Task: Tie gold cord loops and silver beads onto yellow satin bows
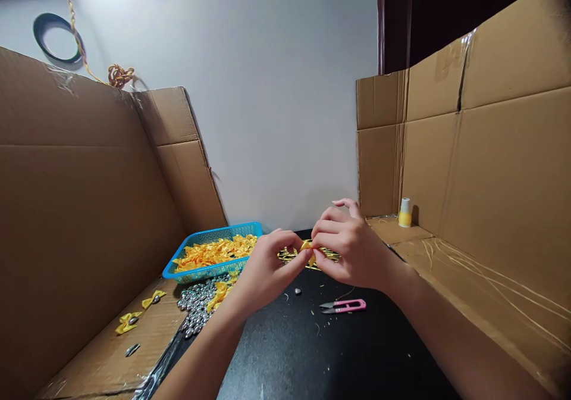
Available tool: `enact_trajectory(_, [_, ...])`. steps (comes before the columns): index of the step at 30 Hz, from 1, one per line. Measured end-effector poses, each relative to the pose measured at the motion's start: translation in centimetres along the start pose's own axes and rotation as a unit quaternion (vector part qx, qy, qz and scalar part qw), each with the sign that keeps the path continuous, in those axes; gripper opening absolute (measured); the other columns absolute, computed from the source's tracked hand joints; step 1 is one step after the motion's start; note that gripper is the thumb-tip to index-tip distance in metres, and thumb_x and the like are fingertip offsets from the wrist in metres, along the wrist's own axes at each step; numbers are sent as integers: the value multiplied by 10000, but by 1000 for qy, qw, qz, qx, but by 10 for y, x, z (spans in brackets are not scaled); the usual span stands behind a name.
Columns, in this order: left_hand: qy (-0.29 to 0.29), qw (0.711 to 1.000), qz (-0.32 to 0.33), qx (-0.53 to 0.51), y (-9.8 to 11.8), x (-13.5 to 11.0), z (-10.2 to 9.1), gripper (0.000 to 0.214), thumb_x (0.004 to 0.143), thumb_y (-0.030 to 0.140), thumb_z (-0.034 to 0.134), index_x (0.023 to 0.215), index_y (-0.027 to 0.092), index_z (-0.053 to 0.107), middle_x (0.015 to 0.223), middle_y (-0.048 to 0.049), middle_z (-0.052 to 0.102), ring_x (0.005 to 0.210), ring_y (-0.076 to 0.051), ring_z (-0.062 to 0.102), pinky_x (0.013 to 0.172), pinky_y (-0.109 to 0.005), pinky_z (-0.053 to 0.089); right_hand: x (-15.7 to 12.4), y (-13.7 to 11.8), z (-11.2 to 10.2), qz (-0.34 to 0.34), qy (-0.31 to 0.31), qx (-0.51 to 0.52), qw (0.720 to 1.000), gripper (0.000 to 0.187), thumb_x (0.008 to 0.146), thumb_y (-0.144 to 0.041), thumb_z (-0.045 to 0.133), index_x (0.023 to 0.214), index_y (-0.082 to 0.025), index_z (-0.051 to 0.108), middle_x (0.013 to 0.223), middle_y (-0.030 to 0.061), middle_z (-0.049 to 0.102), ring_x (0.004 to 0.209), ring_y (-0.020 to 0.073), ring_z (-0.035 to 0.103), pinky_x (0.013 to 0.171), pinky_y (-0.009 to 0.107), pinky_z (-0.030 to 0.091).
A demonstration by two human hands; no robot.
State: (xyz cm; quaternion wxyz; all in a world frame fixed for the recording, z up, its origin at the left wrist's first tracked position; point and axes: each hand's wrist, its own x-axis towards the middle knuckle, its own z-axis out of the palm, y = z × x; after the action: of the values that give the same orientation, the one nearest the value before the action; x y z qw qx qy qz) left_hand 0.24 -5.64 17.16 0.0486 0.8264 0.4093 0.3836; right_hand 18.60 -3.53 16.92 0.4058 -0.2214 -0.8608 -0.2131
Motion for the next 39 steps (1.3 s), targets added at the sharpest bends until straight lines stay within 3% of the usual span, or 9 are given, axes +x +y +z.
enact_trajectory(15, [-16,1000,0,-23,-2,1,-3,262,872,335,532,671,170,569,667,9,569,643,-118,469,584,-238,343,1,18,1,66,34,42,996,137,785,-143,546,663,-192,585,730,-19,670,756,151,546,893,382,274])
enact_trajectory(21, [-16,1000,22,2,-2,1,-3,249,883,324,535,690,170,568,690,10,573,659,-119,472,611,-247,344,1,10,-8,44,10,102,994,57,769,-186,599,733,-216,632,787,-23,692,802,159,564,922,394,269])
enact_trajectory(30, [-14,1000,24,11,-4,4,0,250,884,310,535,683,167,571,686,6,585,661,-123,480,616,-247,346,1,9,0,22,4,76,997,104,789,-168,589,693,-190,623,741,-13,680,805,160,567,942,402,255])
enact_trajectory(39, [-11,1000,11,-3,-5,2,-2,258,876,325,544,671,170,547,674,15,561,644,-115,465,597,-242,345,2,14,0,49,16,49,997,120,793,-133,547,688,-182,581,734,-9,664,775,150,554,914,373,275])
